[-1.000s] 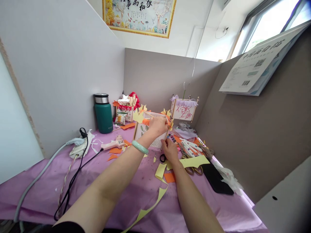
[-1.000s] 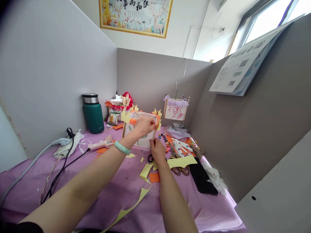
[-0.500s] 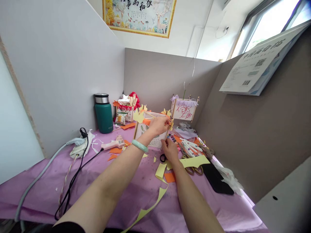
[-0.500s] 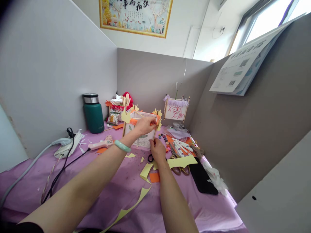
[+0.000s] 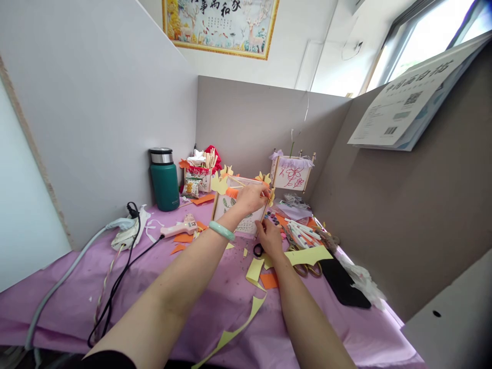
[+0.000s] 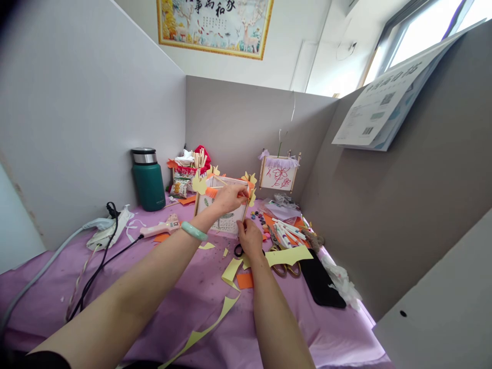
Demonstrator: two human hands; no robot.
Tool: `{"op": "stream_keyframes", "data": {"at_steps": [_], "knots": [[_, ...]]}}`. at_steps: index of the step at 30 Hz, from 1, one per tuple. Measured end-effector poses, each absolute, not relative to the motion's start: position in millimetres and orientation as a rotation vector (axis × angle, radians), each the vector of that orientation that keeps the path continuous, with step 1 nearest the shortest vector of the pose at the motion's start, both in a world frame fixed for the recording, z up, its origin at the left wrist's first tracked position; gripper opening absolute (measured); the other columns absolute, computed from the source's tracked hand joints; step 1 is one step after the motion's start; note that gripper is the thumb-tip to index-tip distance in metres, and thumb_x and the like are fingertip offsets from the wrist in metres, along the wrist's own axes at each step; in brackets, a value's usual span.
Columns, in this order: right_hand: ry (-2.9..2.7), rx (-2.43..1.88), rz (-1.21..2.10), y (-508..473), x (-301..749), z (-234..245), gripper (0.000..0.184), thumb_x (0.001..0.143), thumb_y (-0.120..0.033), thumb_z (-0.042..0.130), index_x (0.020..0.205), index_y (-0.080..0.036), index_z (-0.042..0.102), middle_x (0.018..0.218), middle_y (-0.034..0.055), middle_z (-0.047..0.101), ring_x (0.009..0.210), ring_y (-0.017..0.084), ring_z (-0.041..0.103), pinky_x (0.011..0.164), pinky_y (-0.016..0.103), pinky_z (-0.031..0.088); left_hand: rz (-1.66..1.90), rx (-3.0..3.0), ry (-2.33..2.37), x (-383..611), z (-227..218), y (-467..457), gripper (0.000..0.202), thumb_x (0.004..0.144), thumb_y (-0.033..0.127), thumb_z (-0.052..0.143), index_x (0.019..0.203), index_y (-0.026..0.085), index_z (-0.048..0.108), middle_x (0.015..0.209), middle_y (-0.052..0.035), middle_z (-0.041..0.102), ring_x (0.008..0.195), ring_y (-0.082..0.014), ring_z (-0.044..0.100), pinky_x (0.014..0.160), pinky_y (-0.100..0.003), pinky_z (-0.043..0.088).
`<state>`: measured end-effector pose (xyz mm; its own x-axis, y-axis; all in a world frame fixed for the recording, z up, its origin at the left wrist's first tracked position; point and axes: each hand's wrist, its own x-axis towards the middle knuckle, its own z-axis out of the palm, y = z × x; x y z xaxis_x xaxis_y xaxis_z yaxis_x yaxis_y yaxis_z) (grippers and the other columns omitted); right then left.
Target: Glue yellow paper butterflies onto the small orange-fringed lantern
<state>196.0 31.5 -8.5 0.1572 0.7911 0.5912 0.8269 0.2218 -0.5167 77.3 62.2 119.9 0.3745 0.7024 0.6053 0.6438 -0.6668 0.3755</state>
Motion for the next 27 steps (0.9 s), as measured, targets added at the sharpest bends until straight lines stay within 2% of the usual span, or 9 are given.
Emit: {"op": "stream_keyframes", "data": {"at_steps": [15, 18, 20, 22, 27], "knots": [[-1.612, -1.549, -0.061, 32.7, 196.9, -9.8, 0.036, 0.089, -0.048, 0.037, 0.068, -0.021, 0.047, 0.06, -0.0006, 0.053, 0.059, 0.015, 0.05, 0.056, 0.025, 0.026, 1.18, 2.578, 1.237, 78.0, 118.1, 63.1, 0.015, 0.074, 0.019, 0.054, 0.081, 0.024, 0.066, 0.086, -0.0012, 0.068, 0.08, -0.0178, 0.06, 0.069, -0.027, 0.043], [-1.618, -1.541, -0.065, 32.5, 196.8, -9.7, 0.036, 0.089, -0.048, 0.037, 0.069, -0.021, 0.047, 0.06, -0.0006, 0.053, 0.059, 0.015, 0.05, 0.056, 0.025, 0.027, 1.234, 2.584, 1.177, 76.0, 114.5, 64.4, 0.012, 0.077, 0.023, 0.053, 0.08, 0.021, 0.065, 0.083, -0.0025, 0.067, 0.078, -0.0172, 0.06, 0.069, -0.027, 0.043], [-1.621, -1.538, -0.069, 32.2, 196.5, -9.5, 0.036, 0.089, -0.048, 0.037, 0.068, -0.021, 0.047, 0.061, -0.0006, 0.054, 0.059, 0.015, 0.05, 0.056, 0.025, 0.027, 1.3, 2.595, 1.145, 74.0, 111.3, 65.3, 0.018, 0.083, 0.029, 0.049, 0.081, 0.019, 0.064, 0.081, -0.0042, 0.066, 0.075, -0.017, 0.059, 0.069, -0.028, 0.043], [-1.617, -1.542, -0.075, 31.9, 196.2, -9.5, 0.036, 0.089, -0.048, 0.037, 0.068, -0.02, 0.048, 0.061, -0.0004, 0.054, 0.06, 0.015, 0.05, 0.056, 0.025, 0.026, 1.366, 2.619, 1.158, 71.8, 108.3, 66.2, 0.025, 0.087, 0.028, 0.042, 0.081, 0.018, 0.064, 0.082, -0.0058, 0.066, 0.075, -0.0172, 0.058, 0.069, -0.028, 0.042], [-1.61, -1.554, -0.079, 32.0, 196.0, -9.8, 0.036, 0.089, -0.048, 0.037, 0.069, -0.02, 0.049, 0.062, -0.0001, 0.055, 0.059, 0.015, 0.049, 0.055, 0.025, 0.026, 1.327, 2.707, 1.337, 66.8, 105.8, 65.6, 0.024, 0.085, 0.024, 0.042, 0.079, 0.018, 0.064, 0.08, -0.0065, 0.067, 0.074, -0.0187, 0.059, 0.069, -0.03, 0.04]]}}
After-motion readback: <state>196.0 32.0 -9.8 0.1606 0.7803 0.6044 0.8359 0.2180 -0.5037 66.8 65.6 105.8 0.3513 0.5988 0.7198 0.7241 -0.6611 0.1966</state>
